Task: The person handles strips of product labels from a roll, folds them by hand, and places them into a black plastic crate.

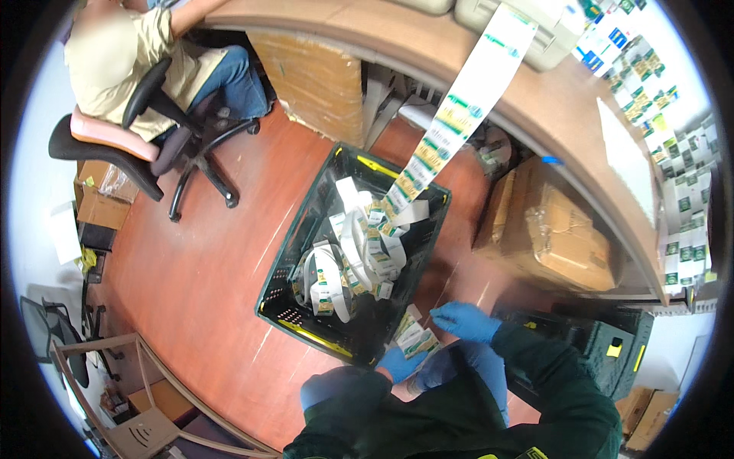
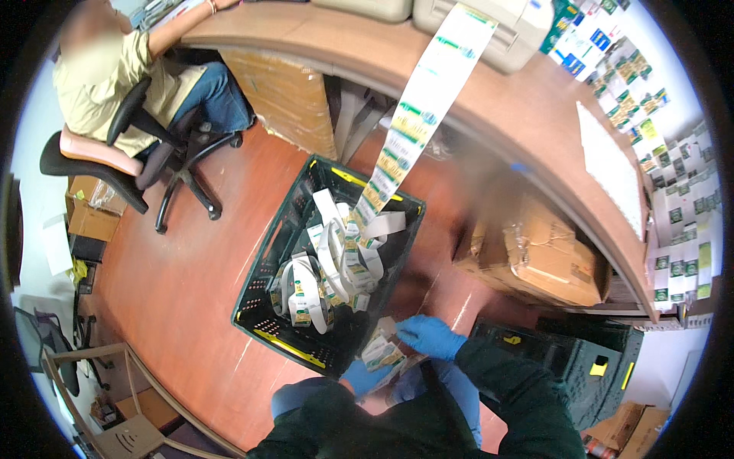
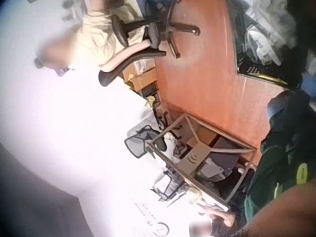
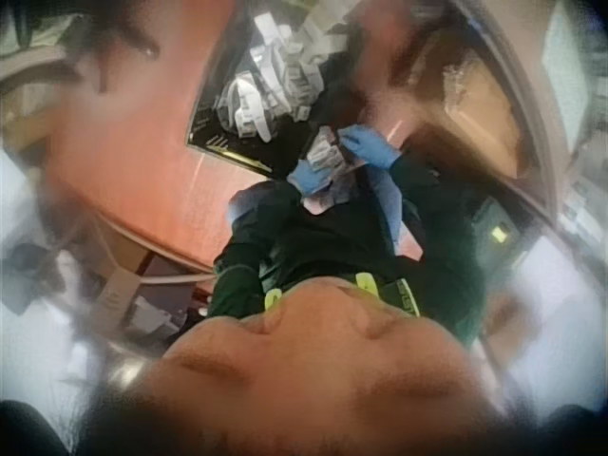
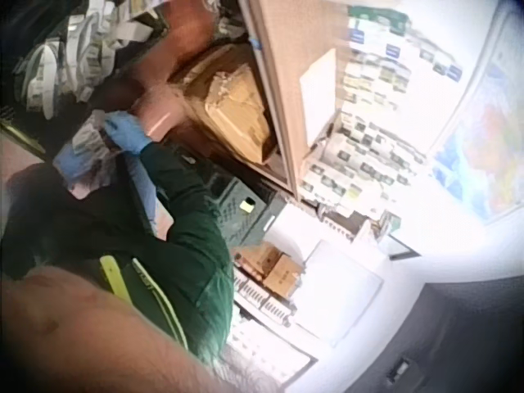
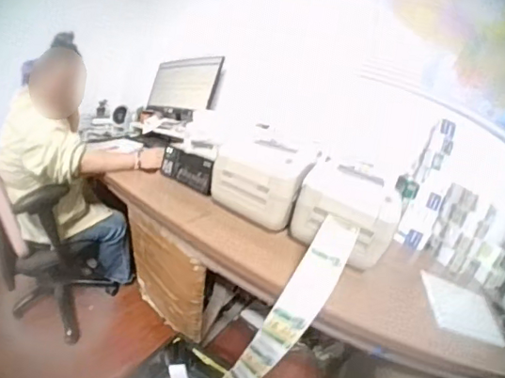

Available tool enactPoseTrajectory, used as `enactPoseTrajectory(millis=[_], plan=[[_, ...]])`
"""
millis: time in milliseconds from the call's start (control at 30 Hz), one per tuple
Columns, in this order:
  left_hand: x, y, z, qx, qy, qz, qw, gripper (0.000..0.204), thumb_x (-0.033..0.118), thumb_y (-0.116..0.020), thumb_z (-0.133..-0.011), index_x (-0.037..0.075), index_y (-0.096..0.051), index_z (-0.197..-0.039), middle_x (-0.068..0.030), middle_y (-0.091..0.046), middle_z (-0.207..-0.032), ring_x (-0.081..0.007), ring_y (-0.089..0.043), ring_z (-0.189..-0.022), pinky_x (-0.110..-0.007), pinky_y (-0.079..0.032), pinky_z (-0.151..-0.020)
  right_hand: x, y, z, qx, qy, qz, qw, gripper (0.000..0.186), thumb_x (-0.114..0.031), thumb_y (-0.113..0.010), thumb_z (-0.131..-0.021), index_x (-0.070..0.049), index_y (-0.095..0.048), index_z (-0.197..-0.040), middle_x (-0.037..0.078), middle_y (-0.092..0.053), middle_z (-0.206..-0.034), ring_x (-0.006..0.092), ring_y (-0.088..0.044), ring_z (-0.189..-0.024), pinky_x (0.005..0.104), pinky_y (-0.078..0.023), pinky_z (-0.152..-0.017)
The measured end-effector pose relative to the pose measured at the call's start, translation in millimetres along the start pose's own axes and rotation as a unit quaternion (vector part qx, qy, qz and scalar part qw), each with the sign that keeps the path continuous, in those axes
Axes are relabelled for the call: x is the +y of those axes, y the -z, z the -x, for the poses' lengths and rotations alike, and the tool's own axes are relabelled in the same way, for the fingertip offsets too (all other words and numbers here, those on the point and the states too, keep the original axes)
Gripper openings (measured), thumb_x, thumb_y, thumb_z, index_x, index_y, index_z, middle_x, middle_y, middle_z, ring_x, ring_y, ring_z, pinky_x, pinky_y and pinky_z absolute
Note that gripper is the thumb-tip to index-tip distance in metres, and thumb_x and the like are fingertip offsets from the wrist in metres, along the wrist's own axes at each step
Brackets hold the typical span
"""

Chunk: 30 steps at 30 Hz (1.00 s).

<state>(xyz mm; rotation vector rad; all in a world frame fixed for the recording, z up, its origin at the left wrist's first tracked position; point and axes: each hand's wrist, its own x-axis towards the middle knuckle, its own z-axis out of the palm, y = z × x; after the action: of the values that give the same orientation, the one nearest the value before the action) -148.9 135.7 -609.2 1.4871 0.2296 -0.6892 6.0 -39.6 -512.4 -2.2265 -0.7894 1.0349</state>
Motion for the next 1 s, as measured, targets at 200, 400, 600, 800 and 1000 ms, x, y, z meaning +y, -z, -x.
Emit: enactPoseTrajectory(millis=[200,400,600,800,1000], plan=[[105,-10,94,-0.035,0.115,0.191,0.974,0.036,0.016,-0.061,-0.085,0.002,-0.052,-0.117,-0.0092,-0.059,-0.111,-0.0184,-0.056,-0.101,-0.030,-0.046,-0.083,-114,21,82,0.099,-0.086,-0.256,0.958,0.030,-0.027,-0.053,-0.088,-0.003,-0.060,-0.105,0.018,-0.062,-0.099,0.0289,-0.060,-0.091,0.0341,-0.047,-0.080],[256,-8,185,-0.049,0.135,0.373,0.917,0.031,0.011,-0.057,-0.087,0.003,-0.051,-0.117,-0.0055,-0.056,-0.111,-0.0154,-0.055,-0.100,-0.029,-0.046,-0.083,-211,42,179,0.152,-0.141,-0.433,0.877,0.025,-0.020,-0.055,-0.089,0.000,-0.059,-0.103,0.007,-0.062,-0.096,0.0139,-0.056,-0.088,0.0291,-0.046,-0.079],[381,-12,229,-0.111,0.089,0.388,0.911,0.026,0.012,-0.060,-0.085,0.005,-0.055,-0.110,-0.0048,-0.061,-0.101,-0.0152,-0.060,-0.090,-0.029,-0.050,-0.077,-292,80,240,0.241,-0.096,-0.529,0.808,0.037,-0.011,-0.061,-0.083,0.000,-0.052,-0.117,0.007,-0.060,-0.101,0.0145,-0.055,-0.094,0.0279,-0.044,-0.086],[450,-23,257,-0.210,0.025,0.343,0.915,0.026,0.007,-0.059,-0.084,0.002,-0.056,-0.110,-0.0080,-0.062,-0.102,-0.0180,-0.060,-0.091,-0.031,-0.050,-0.078,-343,117,297,0.319,-0.060,-0.589,0.740,0.036,-0.004,-0.066,-0.078,-0.001,-0.057,-0.112,0.006,-0.062,-0.098,0.0126,-0.056,-0.091,0.0276,-0.043,-0.087],[458,-63,267,-0.233,-0.039,0.275,0.932,0.031,0.004,-0.060,-0.083,0.002,-0.055,-0.113,-0.0076,-0.061,-0.107,-0.0169,-0.060,-0.095,-0.028,-0.049,-0.080,-360,135,366,0.350,-0.099,-0.545,0.756,0.021,-0.005,-0.070,-0.075,-0.003,-0.063,-0.095,0.001,-0.062,-0.082,0.0086,-0.057,-0.077,0.0239,-0.047,-0.071]])
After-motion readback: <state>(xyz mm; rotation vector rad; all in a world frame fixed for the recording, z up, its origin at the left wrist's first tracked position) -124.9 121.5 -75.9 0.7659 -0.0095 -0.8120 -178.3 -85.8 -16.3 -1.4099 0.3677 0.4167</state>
